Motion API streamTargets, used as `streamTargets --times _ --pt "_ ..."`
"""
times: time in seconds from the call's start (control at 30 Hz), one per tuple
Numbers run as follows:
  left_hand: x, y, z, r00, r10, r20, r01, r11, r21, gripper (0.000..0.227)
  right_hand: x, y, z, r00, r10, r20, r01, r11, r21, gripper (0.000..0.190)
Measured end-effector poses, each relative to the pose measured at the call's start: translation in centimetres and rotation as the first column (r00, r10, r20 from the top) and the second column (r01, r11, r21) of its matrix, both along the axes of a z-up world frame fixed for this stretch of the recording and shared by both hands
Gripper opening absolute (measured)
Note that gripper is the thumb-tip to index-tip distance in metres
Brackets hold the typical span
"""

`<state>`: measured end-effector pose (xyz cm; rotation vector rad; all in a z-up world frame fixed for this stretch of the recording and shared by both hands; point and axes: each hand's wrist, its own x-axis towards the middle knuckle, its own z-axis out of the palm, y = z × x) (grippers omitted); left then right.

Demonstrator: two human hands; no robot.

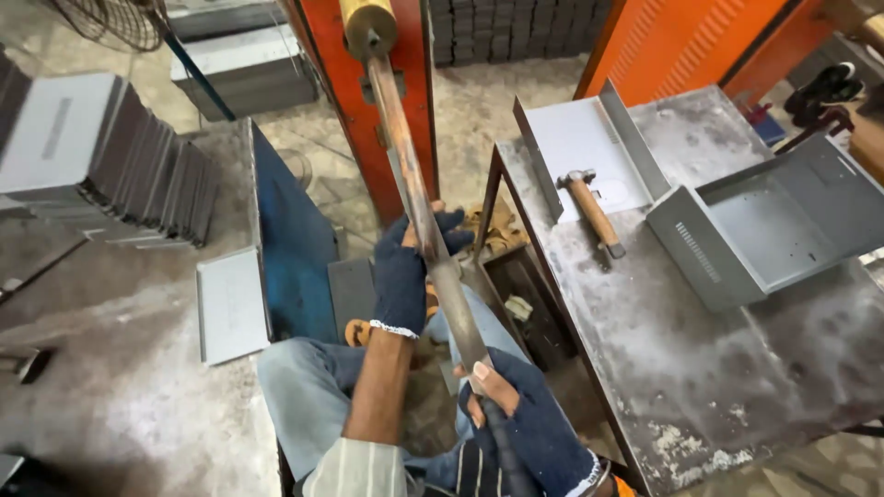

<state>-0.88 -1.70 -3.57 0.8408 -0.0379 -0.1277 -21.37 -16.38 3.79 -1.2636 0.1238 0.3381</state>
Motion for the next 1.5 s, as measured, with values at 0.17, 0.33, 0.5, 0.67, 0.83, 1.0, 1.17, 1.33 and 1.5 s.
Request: streamTargets --times 0.17,0.33,0.5,0.67,0.83,1.0,1.17,1.33,1.5 --pt "4.8 -1.0 2.9 0.994 0.110 -0.011 -0.111 0.993 -0.037 0.043 5.0 0.2 2.1 0.999 0.031 0.013 -0.030 0.996 -0.083 0.032" --pt "5.1 -0.3 1.8 0.993 0.117 0.028 -0.117 0.993 0.005 0.044 5.2 0.1 3.0 0.997 0.064 -0.039 -0.065 0.997 -0.030 0.035" --pt "-2.0 -0.3 0.9 0.991 0.011 0.134 -0.021 0.997 0.073 0.042 -0.3 -0.1 -1.1 0.998 -0.052 -0.032 0.049 0.995 -0.085 0.034" --pt "4.4 -0.1 2.4 0.998 0.050 0.043 -0.053 0.996 0.073 0.040 3.8 -0.3 1.4 0.999 -0.003 -0.032 0.001 0.998 -0.068 0.035" --pt "5.7 1.6 3.6 0.997 -0.053 0.053 0.054 0.998 -0.031 0.044 6.1 -2.5 3.7 0.999 0.046 -0.026 -0.049 0.989 -0.143 0.034" --pt "2.6 1.0 2.1 0.999 -0.025 0.049 0.032 0.986 -0.163 0.057 3.6 -8.4 3.7 0.901 0.365 0.236 -0.038 0.606 -0.794 0.069" --pt "-3.3 0.5 3.1 0.997 0.062 -0.040 -0.064 0.997 -0.044 0.038 6.0 -15.3 3.5 0.761 0.512 0.398 -0.015 0.627 -0.779 0.059" --pt "-2.0 4.0 -1.5 0.942 0.297 -0.157 -0.316 0.942 -0.113 0.014 12.1 -11.1 8.9 0.587 0.666 0.461 0.209 0.425 -0.881 0.056" --pt "-3.7 7.2 -1.9 0.849 0.527 -0.030 -0.467 0.723 -0.509 0.013 17.3 -7.7 9.8 0.478 0.807 0.346 0.032 0.377 -0.926 0.039"
